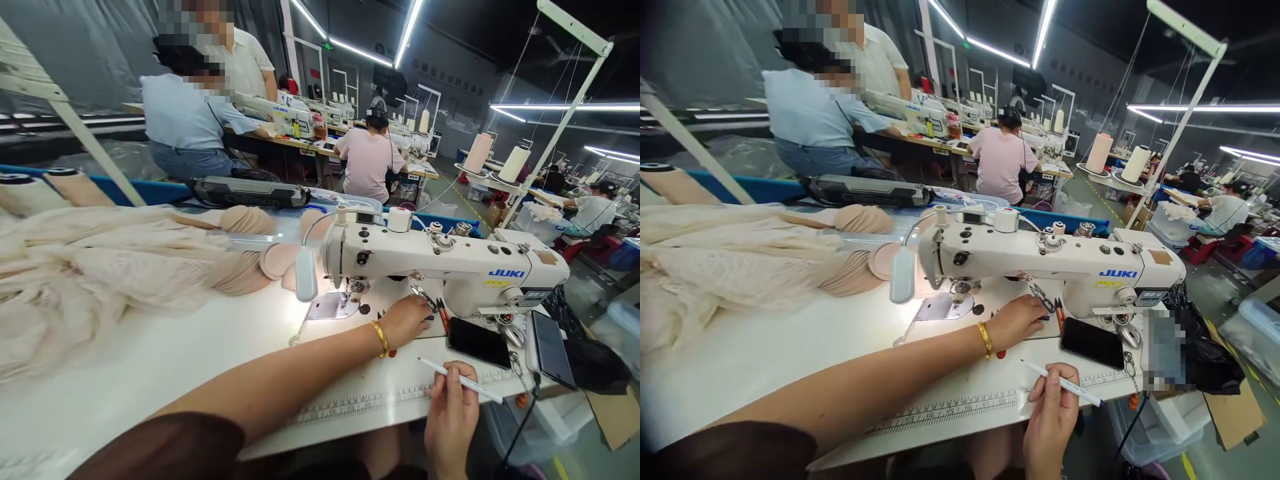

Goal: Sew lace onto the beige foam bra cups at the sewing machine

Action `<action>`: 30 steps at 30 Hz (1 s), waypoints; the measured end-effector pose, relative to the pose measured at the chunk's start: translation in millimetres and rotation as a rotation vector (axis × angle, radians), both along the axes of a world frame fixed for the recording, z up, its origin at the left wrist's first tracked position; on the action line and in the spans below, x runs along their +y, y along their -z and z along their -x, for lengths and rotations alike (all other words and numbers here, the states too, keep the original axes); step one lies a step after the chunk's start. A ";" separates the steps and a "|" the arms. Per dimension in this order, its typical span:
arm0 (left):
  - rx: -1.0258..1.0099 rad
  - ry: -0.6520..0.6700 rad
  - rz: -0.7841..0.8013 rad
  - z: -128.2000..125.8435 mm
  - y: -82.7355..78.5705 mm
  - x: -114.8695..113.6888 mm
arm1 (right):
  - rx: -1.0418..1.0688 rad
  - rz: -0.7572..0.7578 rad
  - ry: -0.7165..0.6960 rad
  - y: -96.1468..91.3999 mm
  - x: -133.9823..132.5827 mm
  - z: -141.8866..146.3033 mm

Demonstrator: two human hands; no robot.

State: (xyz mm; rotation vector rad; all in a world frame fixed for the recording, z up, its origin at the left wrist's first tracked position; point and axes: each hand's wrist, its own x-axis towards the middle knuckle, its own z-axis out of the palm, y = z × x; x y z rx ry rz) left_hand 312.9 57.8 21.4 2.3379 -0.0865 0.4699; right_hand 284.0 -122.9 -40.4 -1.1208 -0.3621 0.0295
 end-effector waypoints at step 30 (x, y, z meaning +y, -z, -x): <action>-0.001 -0.032 0.006 115.4 -20.0 -18.1 | -0.033 0.126 -0.222 -31.5 7.5 17.8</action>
